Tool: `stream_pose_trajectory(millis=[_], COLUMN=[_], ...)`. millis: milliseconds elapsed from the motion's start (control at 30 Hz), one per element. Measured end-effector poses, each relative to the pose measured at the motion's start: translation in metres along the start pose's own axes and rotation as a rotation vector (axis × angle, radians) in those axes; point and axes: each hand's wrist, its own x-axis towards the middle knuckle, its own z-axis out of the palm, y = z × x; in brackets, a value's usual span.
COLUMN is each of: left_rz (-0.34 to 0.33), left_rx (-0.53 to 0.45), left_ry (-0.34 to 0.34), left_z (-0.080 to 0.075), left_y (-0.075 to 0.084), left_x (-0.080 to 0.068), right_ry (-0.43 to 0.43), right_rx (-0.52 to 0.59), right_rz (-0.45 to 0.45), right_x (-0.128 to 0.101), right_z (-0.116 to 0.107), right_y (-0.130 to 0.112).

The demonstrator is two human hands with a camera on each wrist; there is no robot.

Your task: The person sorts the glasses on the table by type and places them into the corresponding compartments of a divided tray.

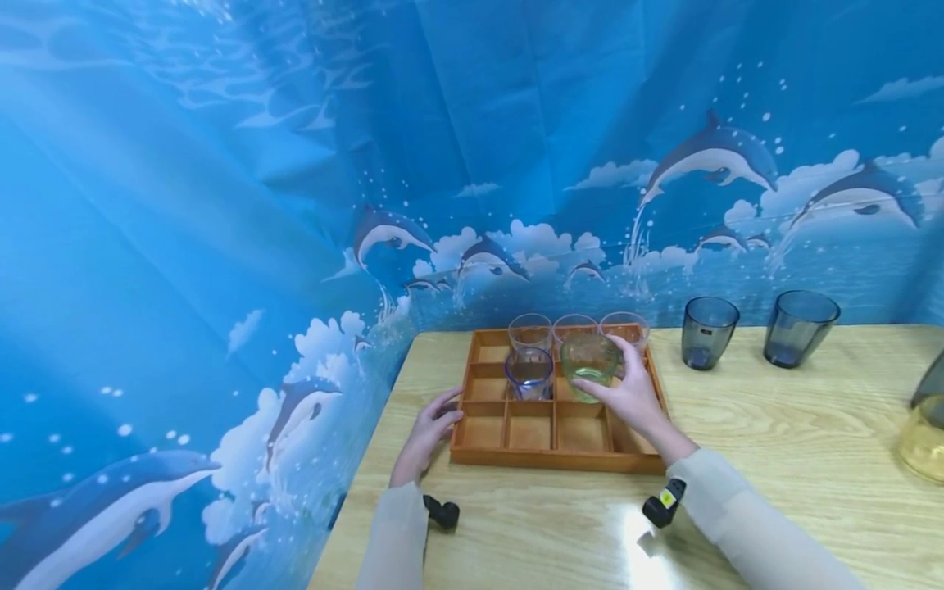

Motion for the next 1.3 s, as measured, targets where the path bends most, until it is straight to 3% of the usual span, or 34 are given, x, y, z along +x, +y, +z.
stream_pose_trajectory(millis=[733, 1033, 1300], left_rz=[0.008, 0.017, 0.016], left_rx=[0.012, 0.016, 0.013], left_ry=[0.005, -0.036, -0.039], left_z=[0.0, 0.004, 0.005], left_y=[0.001, 0.025, 0.028], left_x=[-0.001, -0.015, -0.018], right_ry=[-0.067, -0.083, -0.102], right_rx=[-0.052, -0.06, -0.114], right_rz=[0.093, 0.09, 0.068], right_x=[0.017, 0.015, 0.015], right_z=[0.01, 0.009, 0.008], right_y=[0.008, 0.013, 0.021])
